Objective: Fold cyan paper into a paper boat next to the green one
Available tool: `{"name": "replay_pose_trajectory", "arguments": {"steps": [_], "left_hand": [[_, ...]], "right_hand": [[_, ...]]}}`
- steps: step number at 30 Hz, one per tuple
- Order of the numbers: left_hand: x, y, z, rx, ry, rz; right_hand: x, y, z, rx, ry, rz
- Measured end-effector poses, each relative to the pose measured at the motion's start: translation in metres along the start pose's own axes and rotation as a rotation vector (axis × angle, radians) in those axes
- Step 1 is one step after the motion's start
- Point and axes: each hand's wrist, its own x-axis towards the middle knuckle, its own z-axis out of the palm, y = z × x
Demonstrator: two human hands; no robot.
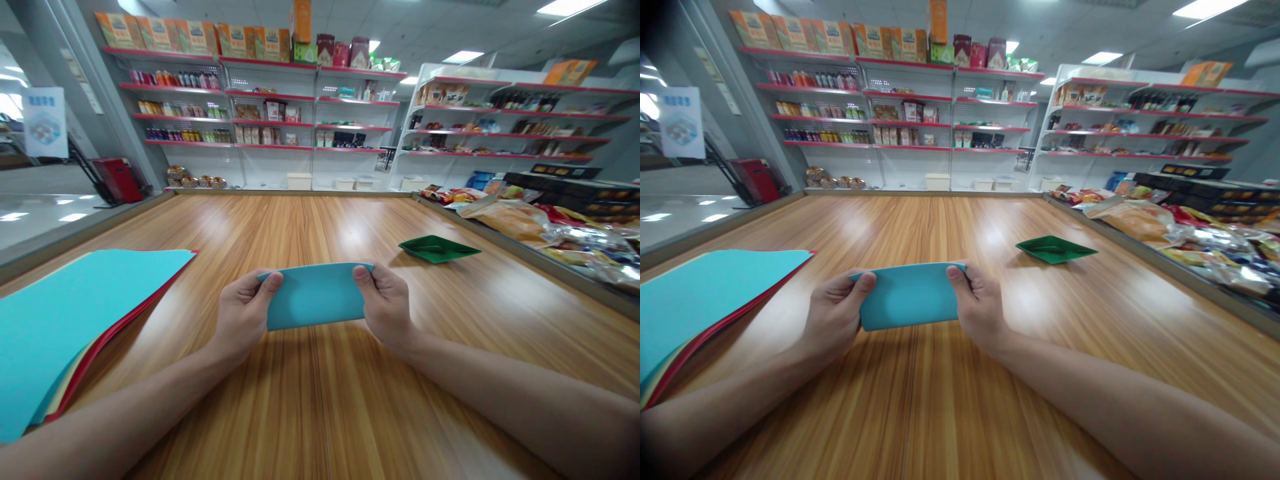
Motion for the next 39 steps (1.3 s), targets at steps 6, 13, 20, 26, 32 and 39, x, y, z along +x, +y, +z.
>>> {"name": "replay_pose_trajectory", "arguments": {"steps": [6, 13, 20, 26, 32, 39], "left_hand": [[0.024, 0.024, -0.017, 0.103, -0.388, -0.135], [0.031, 0.067, -0.020, 0.428, -1.077, -0.258], [0.018, 0.052, -0.013, 0.360, -0.920, -0.221], [0.017, 0.037, -0.011, 0.225, -0.593, -0.187], [0.007, 0.025, -0.001, 0.122, -0.404, -0.241], [0.004, 0.020, 0.000, 0.087, -0.356, -0.227]], "right_hand": [[0.003, 0.002, -0.001, 0.092, -0.109, 0.112], [-0.004, -0.011, 0.004, 0.206, -0.562, 0.262], [0.002, -0.010, 0.004, 0.393, -0.648, 0.499], [0.007, -0.002, 0.006, 0.613, -0.417, 0.750], [0.007, -0.002, 0.010, 0.673, -0.278, 0.832], [0.006, 0.004, 0.008, 0.671, -0.283, 0.782]]}}
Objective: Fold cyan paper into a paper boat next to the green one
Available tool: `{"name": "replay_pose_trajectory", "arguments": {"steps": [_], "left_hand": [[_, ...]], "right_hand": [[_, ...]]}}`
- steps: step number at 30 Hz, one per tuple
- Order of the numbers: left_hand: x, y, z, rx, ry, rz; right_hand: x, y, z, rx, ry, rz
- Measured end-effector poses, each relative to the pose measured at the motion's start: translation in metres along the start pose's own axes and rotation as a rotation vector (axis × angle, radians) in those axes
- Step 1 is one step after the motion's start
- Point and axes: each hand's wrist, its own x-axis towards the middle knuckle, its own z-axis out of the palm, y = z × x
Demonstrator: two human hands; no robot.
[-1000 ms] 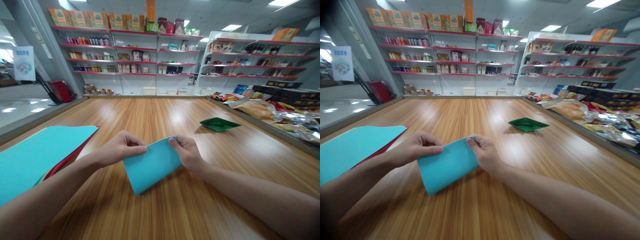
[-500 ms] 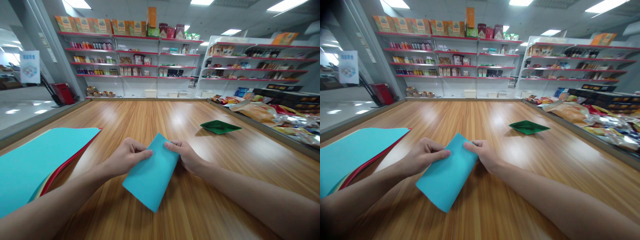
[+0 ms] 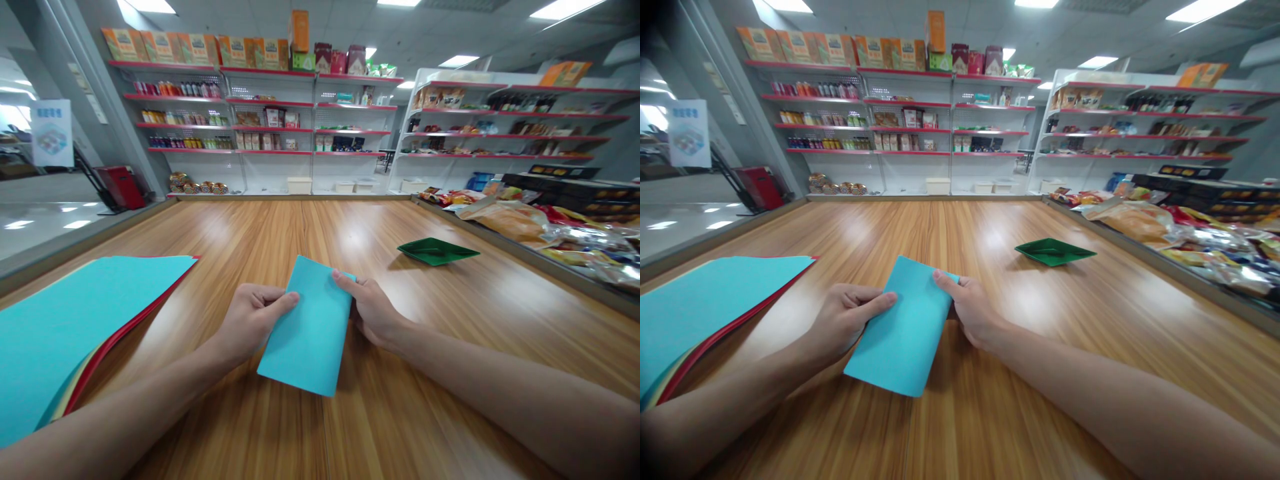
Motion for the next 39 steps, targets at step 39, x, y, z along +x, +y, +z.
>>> {"name": "replay_pose_trajectory", "arguments": {"steps": [39], "left_hand": [[-0.003, 0.003, 0.004, -0.289, 0.174, -0.120]], "right_hand": [[-0.011, 0.011, 0.004, -0.281, -0.259, -0.081]]}}
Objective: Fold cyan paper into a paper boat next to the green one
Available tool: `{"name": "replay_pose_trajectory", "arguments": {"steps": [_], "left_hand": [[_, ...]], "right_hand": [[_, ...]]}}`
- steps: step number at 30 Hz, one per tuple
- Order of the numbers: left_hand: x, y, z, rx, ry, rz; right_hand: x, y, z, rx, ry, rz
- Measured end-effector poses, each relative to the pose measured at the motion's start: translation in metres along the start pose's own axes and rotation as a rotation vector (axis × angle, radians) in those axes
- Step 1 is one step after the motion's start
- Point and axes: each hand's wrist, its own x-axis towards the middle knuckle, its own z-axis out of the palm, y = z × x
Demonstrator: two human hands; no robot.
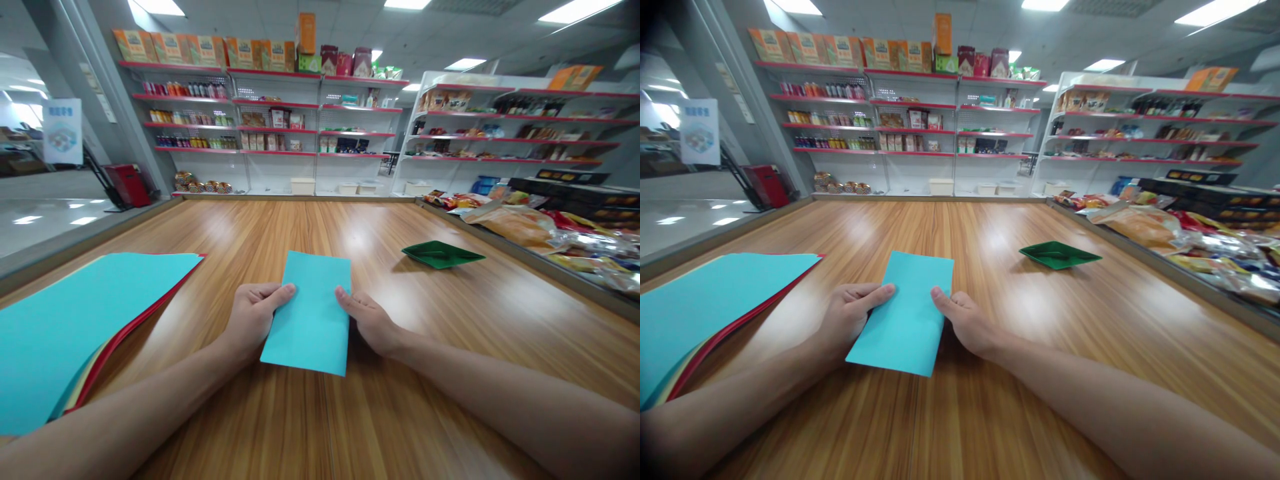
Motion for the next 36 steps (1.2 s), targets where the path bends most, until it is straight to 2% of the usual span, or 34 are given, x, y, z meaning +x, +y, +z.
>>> {"name": "replay_pose_trajectory", "arguments": {"steps": [7, 11, 14, 16, 21, 25, 28, 32, 36], "left_hand": [[0.000, -0.002, -0.001, -0.042, 0.024, -0.018], [0.001, -0.003, -0.002, -0.042, 0.056, -0.006], [0.001, -0.004, -0.003, -0.056, 0.063, 0.005], [0.002, -0.005, -0.004, -0.071, 0.059, -0.003], [0.005, -0.007, -0.004, -0.085, 0.085, -0.002], [0.005, -0.009, -0.005, -0.058, 0.103, 0.023], [0.005, -0.009, -0.005, -0.025, 0.108, 0.026], [0.007, -0.013, -0.006, 0.104, 0.134, 0.116], [0.007, -0.015, -0.008, 0.428, 0.204, 0.246]], "right_hand": [[-0.004, -0.003, 0.005, -0.005, -0.057, -0.031], [-0.006, 0.002, 0.003, -0.029, -0.165, 0.065], [-0.008, 0.004, 0.003, -0.096, -0.176, 0.115], [-0.009, 0.003, 0.002, -0.111, -0.152, 0.118], [-0.011, -0.002, 0.002, -0.206, -0.257, 0.097], [-0.011, -0.002, 0.000, -0.283, -0.243, 0.130], [-0.012, -0.003, 0.000, -0.293, -0.300, 0.124], [-0.014, -0.007, 0.002, -0.360, -0.324, 0.103], [-0.015, -0.009, 0.004, -0.391, -0.308, 0.097]]}}
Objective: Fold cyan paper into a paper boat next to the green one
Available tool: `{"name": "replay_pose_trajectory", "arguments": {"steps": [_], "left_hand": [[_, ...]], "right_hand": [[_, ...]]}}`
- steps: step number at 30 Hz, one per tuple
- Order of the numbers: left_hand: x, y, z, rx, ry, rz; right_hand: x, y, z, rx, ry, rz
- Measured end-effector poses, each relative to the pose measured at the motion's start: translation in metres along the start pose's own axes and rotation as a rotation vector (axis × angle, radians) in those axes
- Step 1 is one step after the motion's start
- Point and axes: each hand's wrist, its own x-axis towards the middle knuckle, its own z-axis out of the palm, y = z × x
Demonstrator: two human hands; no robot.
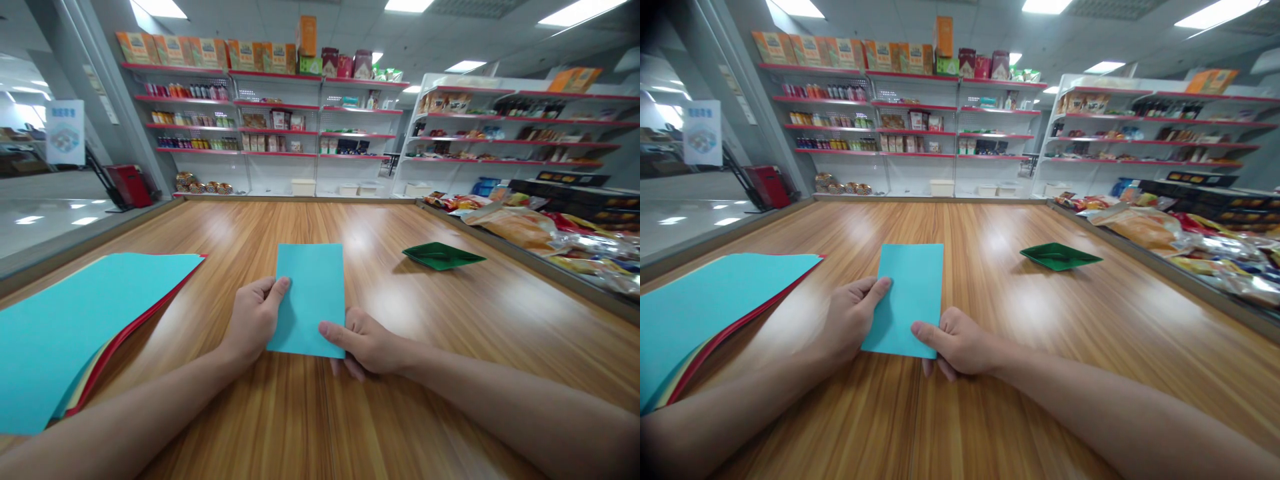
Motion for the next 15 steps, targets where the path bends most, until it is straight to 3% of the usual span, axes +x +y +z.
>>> {"name": "replay_pose_trajectory", "arguments": {"steps": [4, 11, 15], "left_hand": [[-0.002, 0.006, -0.001, 0.188, 0.050, 0.073], [-0.004, 0.014, -0.002, 0.243, 0.031, 0.056], [-0.002, 0.014, -0.003, 0.243, 0.023, 0.043]], "right_hand": [[0.001, -0.002, 0.001, -0.019, -0.030, 0.058], [0.000, -0.006, 0.005, -0.013, -0.064, -0.014], [0.000, -0.002, 0.004, -0.004, -0.146, 0.003]]}}
